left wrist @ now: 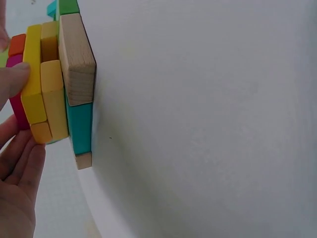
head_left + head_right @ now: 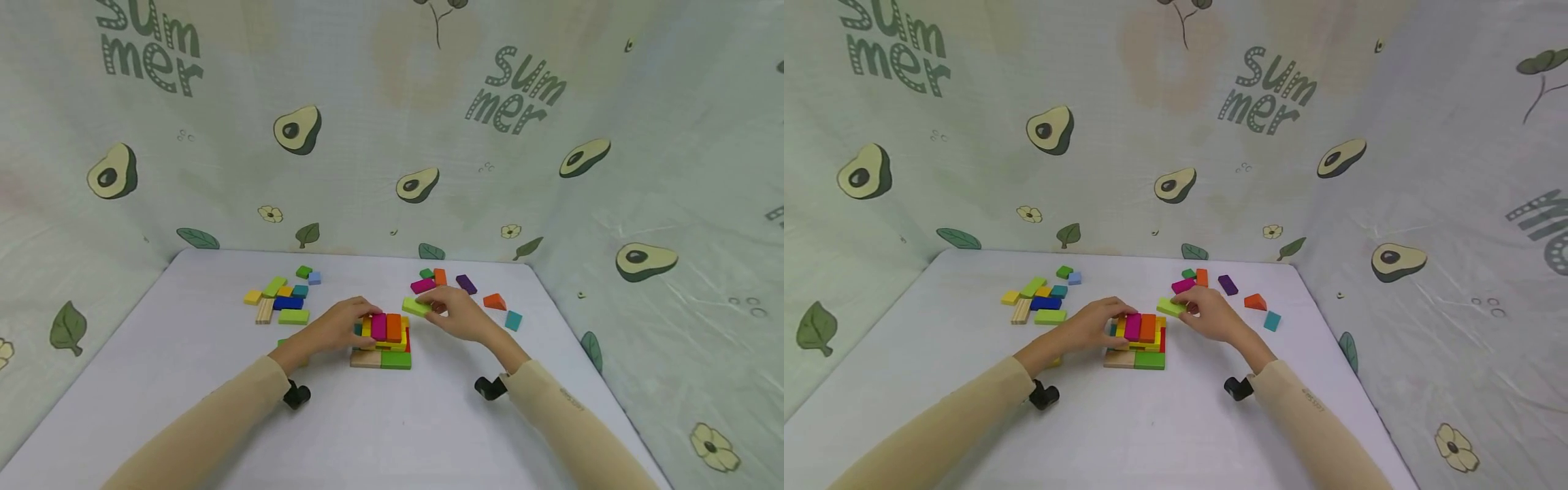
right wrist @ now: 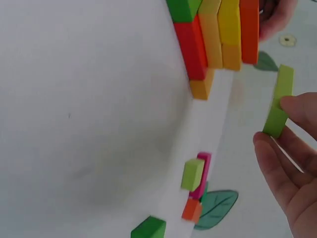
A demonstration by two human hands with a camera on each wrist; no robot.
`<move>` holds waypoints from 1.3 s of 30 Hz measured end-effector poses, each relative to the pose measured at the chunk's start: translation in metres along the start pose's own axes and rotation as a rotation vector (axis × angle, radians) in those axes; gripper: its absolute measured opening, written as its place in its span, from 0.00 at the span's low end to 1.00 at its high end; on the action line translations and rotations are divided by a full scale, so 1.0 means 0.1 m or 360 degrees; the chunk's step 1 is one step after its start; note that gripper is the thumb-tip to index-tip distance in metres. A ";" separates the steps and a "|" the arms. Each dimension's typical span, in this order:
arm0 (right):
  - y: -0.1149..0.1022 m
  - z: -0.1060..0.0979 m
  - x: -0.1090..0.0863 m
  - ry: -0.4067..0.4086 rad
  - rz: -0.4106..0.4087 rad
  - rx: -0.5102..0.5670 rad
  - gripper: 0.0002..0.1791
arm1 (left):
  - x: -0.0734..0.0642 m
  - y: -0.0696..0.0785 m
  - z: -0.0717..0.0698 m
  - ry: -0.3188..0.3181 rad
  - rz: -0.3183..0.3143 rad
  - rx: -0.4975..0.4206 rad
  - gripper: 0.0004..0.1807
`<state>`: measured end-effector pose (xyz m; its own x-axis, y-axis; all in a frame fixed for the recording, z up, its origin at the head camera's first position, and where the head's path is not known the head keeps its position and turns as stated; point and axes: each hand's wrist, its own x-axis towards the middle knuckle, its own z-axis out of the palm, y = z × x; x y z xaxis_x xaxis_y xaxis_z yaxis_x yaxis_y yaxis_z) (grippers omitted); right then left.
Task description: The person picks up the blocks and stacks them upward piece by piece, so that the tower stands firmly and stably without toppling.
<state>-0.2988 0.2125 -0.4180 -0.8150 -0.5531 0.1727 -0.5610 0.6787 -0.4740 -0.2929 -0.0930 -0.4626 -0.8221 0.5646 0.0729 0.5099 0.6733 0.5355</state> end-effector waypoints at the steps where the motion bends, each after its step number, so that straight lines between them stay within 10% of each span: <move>1: -0.05 0.03 0.01 -0.0020 -0.0034 0.0009 0.19 | 0.00 0.00 0.00 -0.0002 -0.0004 -0.0014 0.34; 14: -0.25 0.35 0.14 -0.0048 -0.0159 0.0065 0.16 | -0.02 0.04 0.04 0.0025 -0.0115 -0.0154 0.44; 39: -0.19 0.44 0.15 -0.0008 -0.0118 0.0223 0.18 | -0.06 0.01 0.04 0.0103 0.0005 -0.0156 0.37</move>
<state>-0.2942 0.1699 -0.4442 -0.7713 -0.6017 0.2073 -0.5934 0.5620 -0.5762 -0.2864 -0.0942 -0.4659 -0.8368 0.5325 0.1271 0.4878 0.6199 0.6146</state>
